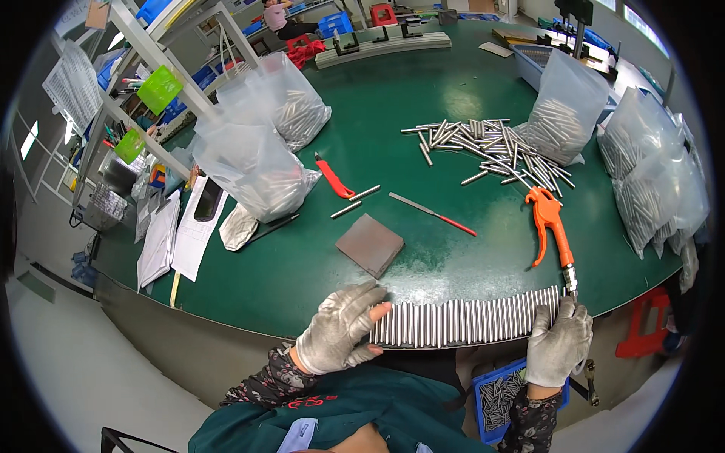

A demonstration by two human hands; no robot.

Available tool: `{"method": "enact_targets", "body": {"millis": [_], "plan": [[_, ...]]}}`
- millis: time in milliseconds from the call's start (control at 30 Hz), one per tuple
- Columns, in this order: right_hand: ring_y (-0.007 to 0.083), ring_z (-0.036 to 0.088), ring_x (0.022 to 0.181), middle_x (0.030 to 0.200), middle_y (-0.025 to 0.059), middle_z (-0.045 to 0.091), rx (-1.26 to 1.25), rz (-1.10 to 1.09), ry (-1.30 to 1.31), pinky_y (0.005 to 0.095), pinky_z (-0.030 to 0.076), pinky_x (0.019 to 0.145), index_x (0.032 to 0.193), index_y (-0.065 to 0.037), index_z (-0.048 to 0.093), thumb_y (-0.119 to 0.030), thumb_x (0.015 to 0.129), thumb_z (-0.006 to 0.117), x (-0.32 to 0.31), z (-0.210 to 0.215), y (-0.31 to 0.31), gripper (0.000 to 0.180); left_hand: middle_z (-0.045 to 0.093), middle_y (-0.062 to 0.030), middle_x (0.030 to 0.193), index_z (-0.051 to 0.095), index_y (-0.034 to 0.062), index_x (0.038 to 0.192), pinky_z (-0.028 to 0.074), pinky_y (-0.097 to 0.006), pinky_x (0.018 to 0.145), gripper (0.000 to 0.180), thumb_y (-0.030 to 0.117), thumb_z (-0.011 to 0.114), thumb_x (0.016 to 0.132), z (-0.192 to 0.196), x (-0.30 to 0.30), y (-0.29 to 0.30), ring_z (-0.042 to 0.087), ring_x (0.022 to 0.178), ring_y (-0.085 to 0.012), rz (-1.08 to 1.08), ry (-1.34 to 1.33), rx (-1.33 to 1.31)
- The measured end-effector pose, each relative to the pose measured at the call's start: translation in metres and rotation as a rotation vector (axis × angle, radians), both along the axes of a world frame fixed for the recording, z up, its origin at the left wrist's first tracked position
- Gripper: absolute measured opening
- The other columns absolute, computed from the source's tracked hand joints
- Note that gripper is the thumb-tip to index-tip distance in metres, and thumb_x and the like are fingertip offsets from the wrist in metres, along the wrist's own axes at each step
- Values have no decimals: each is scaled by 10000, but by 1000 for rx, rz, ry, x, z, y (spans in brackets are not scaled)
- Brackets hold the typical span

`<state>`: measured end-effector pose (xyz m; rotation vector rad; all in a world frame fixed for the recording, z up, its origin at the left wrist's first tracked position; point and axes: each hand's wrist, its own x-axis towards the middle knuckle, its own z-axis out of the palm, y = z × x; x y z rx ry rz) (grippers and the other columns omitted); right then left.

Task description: The recorder is inspecting, cleaning with an air gun, and organizing small metal pins into bundles at a manufacturing workstation.

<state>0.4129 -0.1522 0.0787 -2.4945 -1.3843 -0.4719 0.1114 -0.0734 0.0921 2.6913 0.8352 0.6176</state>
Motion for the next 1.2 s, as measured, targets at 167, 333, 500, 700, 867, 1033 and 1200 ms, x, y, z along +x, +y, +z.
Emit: {"method": "enact_targets", "body": {"millis": [167,333,500,700,867,1033,1200], "plan": [[352,514,887,920,189,544,24,-11,-26,430,423,780,998,25,537,-271,806,575,-9,-1,6,355,356,-174,1348,333,85,1336,267,-471,1037,826,453,644,666,-10,16,-6,356,1242,-340,-75,55,-41],[352,504,914,934,187,524,-19,-42,-51,435,424,784,1049,29,511,-383,830,510,-5,-9,6,466,342,-164,1362,334,97,1336,243,-478,1047,796,435,644,685,-12,25,-5,338,1251,-337,-97,213,-50],[349,505,920,939,183,526,-8,-75,-60,438,429,779,1052,23,506,-291,814,553,-8,-10,12,396,317,-181,1373,350,65,1329,155,-488,1082,726,407,596,738,-13,23,-2,275,1293,-333,-123,211,-60],[372,516,889,925,204,543,42,-19,-9,448,430,772,1031,14,539,-222,801,564,-10,-7,7,331,317,-146,1382,323,101,1345,183,-475,1076,793,410,645,690,-17,19,-1,312,1273,-324,-114,171,-66],[373,526,876,924,205,551,23,3,1,442,433,773,1034,11,539,-209,794,562,-11,-3,0,327,311,-145,1387,310,99,1354,158,-475,1084,807,431,638,695,-14,15,-6,296,1284,-323,-124,152,-98],[378,522,882,918,208,550,-26,-117,-52,451,431,784,1019,8,536,-233,781,565,-18,-2,6,340,297,-158,1399,323,99,1353,128,-480,1092,812,463,630,695,-17,20,-1,258,1308,-334,-157,154,-105],[364,537,893,972,209,572,107,-4,-36,437,431,799,1044,-11,571,-206,721,620,-18,-3,16,380,323,-169,1385,387,101,1317,135,-487,1088,778,443,653,671,3,23,-1,262,1306,-341,-86,350,-85]]}}
